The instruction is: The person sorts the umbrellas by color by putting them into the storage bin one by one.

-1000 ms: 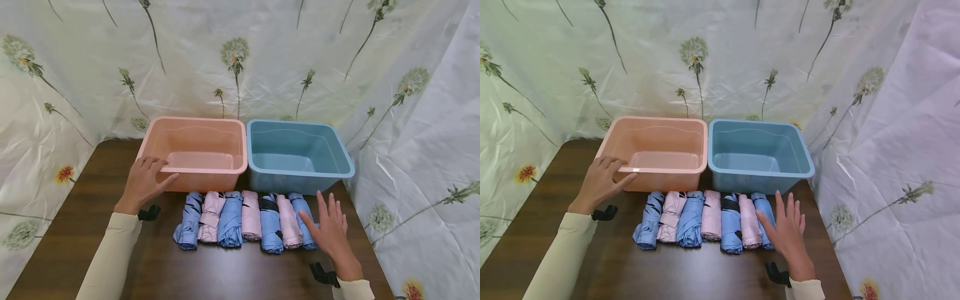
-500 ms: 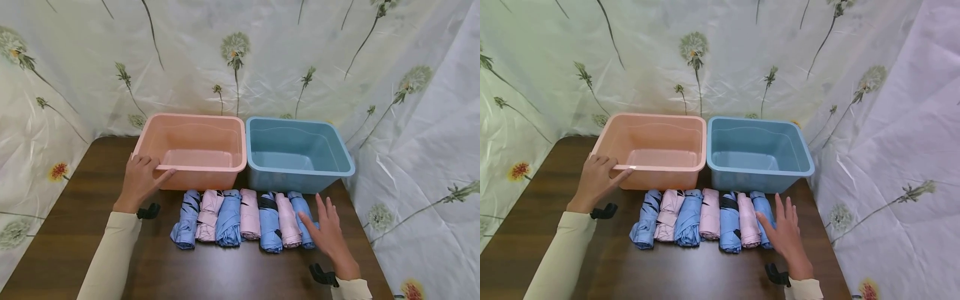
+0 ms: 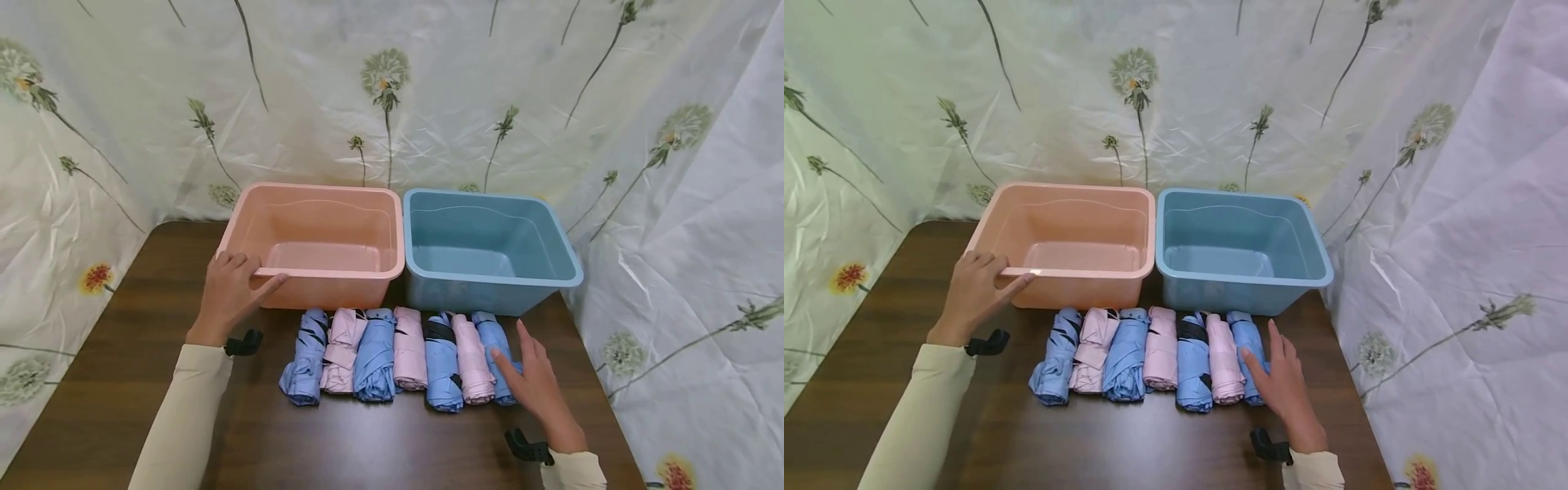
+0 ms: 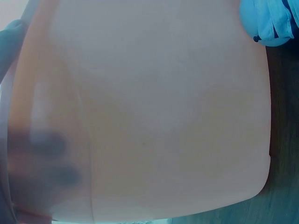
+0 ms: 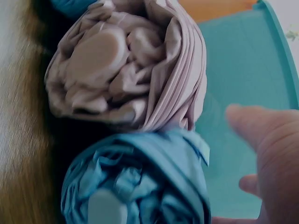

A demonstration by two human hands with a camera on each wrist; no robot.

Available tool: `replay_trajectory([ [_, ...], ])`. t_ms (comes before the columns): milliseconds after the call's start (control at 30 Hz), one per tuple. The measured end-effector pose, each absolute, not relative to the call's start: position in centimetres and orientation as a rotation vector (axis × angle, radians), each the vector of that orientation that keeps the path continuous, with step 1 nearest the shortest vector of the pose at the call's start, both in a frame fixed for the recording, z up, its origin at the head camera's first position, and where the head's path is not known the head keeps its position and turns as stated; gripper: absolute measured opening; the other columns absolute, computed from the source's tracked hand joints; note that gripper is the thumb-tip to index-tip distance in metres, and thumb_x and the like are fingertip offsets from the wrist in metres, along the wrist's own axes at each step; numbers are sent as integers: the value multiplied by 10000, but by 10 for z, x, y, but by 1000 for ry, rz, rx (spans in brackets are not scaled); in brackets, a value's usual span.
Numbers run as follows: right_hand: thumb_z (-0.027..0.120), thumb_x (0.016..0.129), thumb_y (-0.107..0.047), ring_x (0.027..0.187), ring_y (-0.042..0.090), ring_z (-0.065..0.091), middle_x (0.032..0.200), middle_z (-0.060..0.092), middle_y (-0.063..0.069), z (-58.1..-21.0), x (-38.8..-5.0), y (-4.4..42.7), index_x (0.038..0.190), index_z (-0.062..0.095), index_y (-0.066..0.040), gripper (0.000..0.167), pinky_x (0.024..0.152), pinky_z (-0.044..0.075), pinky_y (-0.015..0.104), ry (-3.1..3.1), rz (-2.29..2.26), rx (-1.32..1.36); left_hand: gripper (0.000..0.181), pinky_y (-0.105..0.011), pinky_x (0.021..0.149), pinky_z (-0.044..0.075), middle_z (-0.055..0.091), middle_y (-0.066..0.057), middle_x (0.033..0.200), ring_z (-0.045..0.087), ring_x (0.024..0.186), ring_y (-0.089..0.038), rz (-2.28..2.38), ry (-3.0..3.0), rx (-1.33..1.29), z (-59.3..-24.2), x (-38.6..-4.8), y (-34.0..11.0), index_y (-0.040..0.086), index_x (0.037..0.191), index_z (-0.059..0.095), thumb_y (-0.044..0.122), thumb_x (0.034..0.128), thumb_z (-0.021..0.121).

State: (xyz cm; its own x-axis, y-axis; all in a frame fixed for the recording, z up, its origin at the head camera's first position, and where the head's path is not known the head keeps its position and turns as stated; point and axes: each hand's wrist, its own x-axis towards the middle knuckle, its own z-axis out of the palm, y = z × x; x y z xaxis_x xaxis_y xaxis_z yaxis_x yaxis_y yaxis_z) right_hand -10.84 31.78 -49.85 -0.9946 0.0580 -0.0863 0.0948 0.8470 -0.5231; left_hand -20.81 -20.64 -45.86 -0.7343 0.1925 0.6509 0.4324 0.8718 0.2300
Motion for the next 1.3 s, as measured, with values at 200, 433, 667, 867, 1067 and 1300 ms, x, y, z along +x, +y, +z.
replay_trajectory([
  [200,506,951,-519,1317,540,288,1502,183,340,-500,-112,318,1548,19,-107,873,924,329,689,2908,-851,126,536,-507,781,377,505,-86,683,462,738,-305,-498,-2413,-423,-460,-208,-206,59,708,516,564,762,688],
  [433,545,935,-513,1235,515,416,1406,369,344,-500,-113,324,1535,101,-71,868,895,410,640,2818,-830,196,486,-464,755,388,498,-81,720,446,797,-295,-539,-2508,-351,-459,-203,-203,79,729,500,490,743,758],
  [667,553,905,-577,1180,491,458,1358,436,328,-500,-115,328,1503,278,-103,812,884,427,627,2775,-786,159,483,-456,730,386,468,-75,709,428,785,-288,-550,-2510,-361,-458,-204,-204,67,734,506,480,757,755],
  [867,576,888,-583,1181,492,469,1356,446,331,-501,-117,329,1481,350,-114,789,872,443,610,2757,-776,152,475,-449,710,404,470,-67,725,432,783,-263,-539,-2547,-341,-456,-203,-205,83,734,499,484,762,752],
  [1067,595,879,-577,1198,505,466,1362,442,338,-499,-121,332,1474,363,-101,796,872,440,620,2746,-758,137,465,-444,688,412,488,-72,733,438,778,-257,-545,-2571,-322,-456,-203,-205,90,735,510,485,764,754],
  [1300,604,872,-580,1201,490,474,1367,447,324,-500,-121,332,1462,382,-102,791,874,445,607,2743,-767,137,477,-458,701,424,507,-79,743,447,791,-264,-540,-2587,-307,-455,-203,-205,91,747,524,523,782,725],
])
